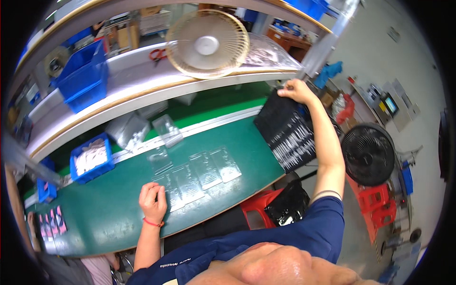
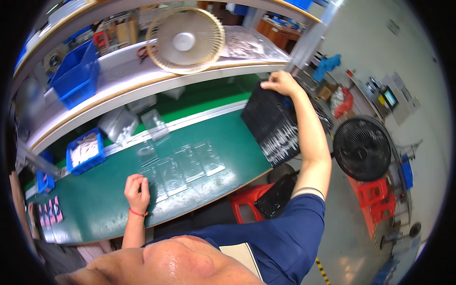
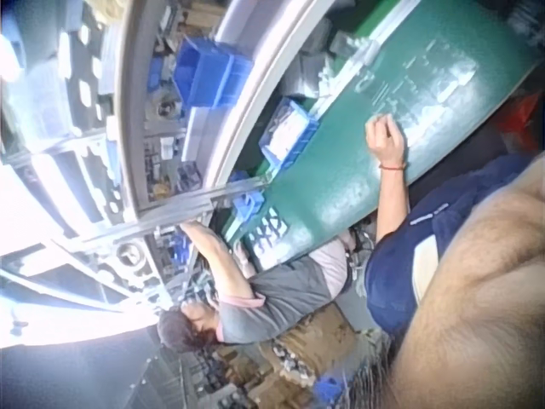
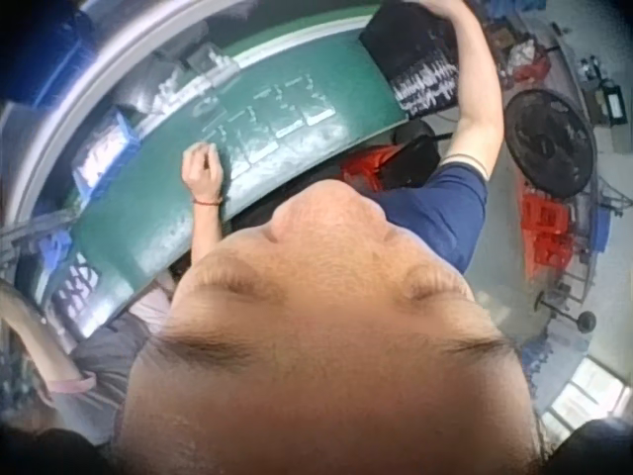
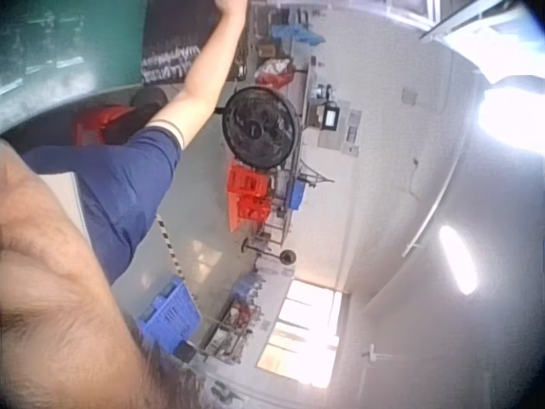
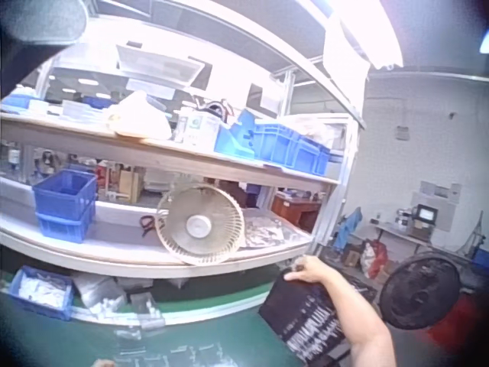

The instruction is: The recorder is assembling small blue electronic or mechanical components into clear plastic trays on a factory production line.

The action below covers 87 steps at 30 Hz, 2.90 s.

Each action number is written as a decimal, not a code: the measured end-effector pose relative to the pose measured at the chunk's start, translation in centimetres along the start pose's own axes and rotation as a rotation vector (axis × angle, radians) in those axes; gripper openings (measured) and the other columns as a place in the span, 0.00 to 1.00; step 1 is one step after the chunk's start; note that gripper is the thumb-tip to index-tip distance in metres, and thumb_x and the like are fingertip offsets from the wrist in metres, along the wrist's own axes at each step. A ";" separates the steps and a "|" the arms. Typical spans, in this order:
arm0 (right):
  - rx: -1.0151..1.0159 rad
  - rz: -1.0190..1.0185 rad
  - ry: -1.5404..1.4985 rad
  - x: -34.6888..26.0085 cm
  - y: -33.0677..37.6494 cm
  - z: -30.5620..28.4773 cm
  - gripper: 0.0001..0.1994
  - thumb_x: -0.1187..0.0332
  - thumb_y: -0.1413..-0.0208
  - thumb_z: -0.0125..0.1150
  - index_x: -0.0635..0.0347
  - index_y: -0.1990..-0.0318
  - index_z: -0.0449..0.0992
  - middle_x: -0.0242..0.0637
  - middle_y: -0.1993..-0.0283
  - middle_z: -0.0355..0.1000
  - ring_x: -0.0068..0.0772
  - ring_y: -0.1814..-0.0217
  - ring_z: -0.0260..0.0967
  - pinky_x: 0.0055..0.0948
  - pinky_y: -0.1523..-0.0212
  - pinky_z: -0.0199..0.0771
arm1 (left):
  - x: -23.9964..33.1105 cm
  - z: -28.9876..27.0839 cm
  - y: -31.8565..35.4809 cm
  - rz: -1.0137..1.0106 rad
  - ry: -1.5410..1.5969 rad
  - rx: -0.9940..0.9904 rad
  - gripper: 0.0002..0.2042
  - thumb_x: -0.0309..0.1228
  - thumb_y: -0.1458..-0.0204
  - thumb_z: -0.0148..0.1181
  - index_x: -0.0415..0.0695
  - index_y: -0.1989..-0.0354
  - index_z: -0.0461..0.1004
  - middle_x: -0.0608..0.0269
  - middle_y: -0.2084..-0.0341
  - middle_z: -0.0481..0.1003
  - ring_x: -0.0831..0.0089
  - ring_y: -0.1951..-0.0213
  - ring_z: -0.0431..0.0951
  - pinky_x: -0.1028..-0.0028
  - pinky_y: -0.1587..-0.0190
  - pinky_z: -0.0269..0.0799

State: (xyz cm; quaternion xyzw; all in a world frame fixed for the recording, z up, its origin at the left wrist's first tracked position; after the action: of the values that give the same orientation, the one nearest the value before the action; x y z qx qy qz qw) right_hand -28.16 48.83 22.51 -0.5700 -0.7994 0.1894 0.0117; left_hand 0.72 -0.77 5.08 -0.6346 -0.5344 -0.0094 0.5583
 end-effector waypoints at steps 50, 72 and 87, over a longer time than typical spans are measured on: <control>-0.323 -0.201 -0.515 -38.4 14.5 25.0 0.20 0.64 0.57 0.69 0.57 0.55 0.76 0.36 0.72 0.74 0.42 0.63 0.69 0.40 0.52 0.59 | -4.3 -3.3 5.8 -1.044 1.258 0.001 0.30 0.24 0.44 0.55 0.47 0.33 0.50 0.47 0.47 0.68 0.58 0.45 0.71 0.59 0.47 0.74; 0.015 -0.093 -0.287 -32.8 16.2 22.9 0.27 0.56 0.59 0.71 0.58 0.51 0.74 0.40 0.59 0.68 0.41 0.53 0.64 0.39 0.48 0.57 | -1.5 3.6 5.9 -1.087 1.331 -0.212 0.28 0.20 0.45 0.56 0.46 0.37 0.54 0.55 0.48 0.69 0.66 0.46 0.71 0.65 0.46 0.73; -0.149 0.158 -1.289 -31.4 17.2 22.0 0.28 0.78 0.49 0.61 0.60 0.39 0.63 0.24 0.72 0.65 0.15 0.68 0.62 0.16 0.65 0.64 | 0.8 7.7 5.0 -0.964 1.194 -0.441 0.31 0.20 0.46 0.57 0.48 0.34 0.52 0.57 0.51 0.71 0.68 0.53 0.76 0.68 0.61 0.81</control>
State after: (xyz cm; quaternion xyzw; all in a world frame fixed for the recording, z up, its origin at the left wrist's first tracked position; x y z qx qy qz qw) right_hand -6.75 18.46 2.83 -0.3983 -0.6129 0.4376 -0.5236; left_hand -0.02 6.25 -0.81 -0.3174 -0.3465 -0.6934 0.5463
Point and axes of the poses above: each hand's wrist, its own y-axis away from the middle knuckle, its own z-axis out of the palm, x = y × z, the point moved 7 cm from there along -y, towards the middle knuckle
